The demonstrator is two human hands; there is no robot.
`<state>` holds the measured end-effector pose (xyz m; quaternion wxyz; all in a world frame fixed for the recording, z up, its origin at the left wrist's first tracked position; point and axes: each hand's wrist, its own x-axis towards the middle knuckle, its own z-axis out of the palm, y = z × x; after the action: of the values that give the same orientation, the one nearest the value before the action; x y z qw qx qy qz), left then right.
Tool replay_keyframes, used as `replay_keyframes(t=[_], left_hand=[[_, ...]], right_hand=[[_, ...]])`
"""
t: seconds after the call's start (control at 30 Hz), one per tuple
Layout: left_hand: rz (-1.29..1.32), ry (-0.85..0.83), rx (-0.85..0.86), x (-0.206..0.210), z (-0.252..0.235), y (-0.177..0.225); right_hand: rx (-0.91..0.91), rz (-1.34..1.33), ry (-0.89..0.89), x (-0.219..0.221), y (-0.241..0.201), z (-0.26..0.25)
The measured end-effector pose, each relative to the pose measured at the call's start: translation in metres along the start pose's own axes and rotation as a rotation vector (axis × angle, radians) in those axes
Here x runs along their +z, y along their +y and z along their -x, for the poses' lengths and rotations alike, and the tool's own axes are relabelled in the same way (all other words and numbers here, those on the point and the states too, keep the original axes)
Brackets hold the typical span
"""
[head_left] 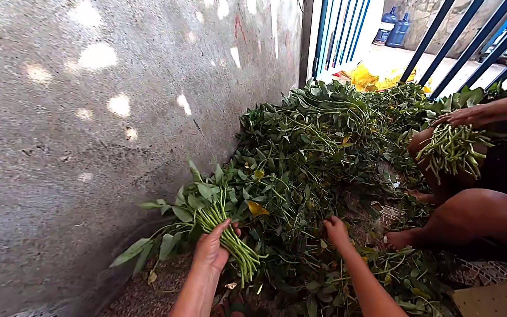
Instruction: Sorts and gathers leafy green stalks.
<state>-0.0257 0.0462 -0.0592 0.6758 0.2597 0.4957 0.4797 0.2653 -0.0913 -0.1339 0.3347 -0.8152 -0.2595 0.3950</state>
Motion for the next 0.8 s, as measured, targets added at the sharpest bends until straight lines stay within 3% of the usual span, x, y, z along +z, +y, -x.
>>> replay_keyframes(t=[0.07,0.13,0.23,0.33,0.6,0.7,0.8], left_hand=[[0.017,-0.008,0.031,0.001,0.002,0.006],[0.029,-0.016,0.047,0.001,0.002,0.003],[0.034,-0.02,-0.042,0.004,0.001,-0.006],[0.047,-0.006,-0.116,0.01,0.0,-0.016],[0.101,-0.106,-0.125,0.03,0.012,-0.014],[0.133,-0.128,-0.097,0.029,0.015,-0.008],[0.178,-0.111,-0.067,0.022,0.014,-0.002]], right_hand=[[0.108,0.04,-0.085,-0.01,0.009,-0.004],[0.149,0.203,-0.334,-0.013,0.028,-0.003],[0.1,0.703,-0.588,-0.007,0.048,0.009],[0.111,1.013,-0.671,-0.006,0.059,0.031],[-0.04,1.12,-0.593,0.01,0.092,0.067],[-0.152,1.034,-0.613,-0.015,0.064,0.07],[-0.128,0.699,-0.637,-0.07,0.017,0.073]])
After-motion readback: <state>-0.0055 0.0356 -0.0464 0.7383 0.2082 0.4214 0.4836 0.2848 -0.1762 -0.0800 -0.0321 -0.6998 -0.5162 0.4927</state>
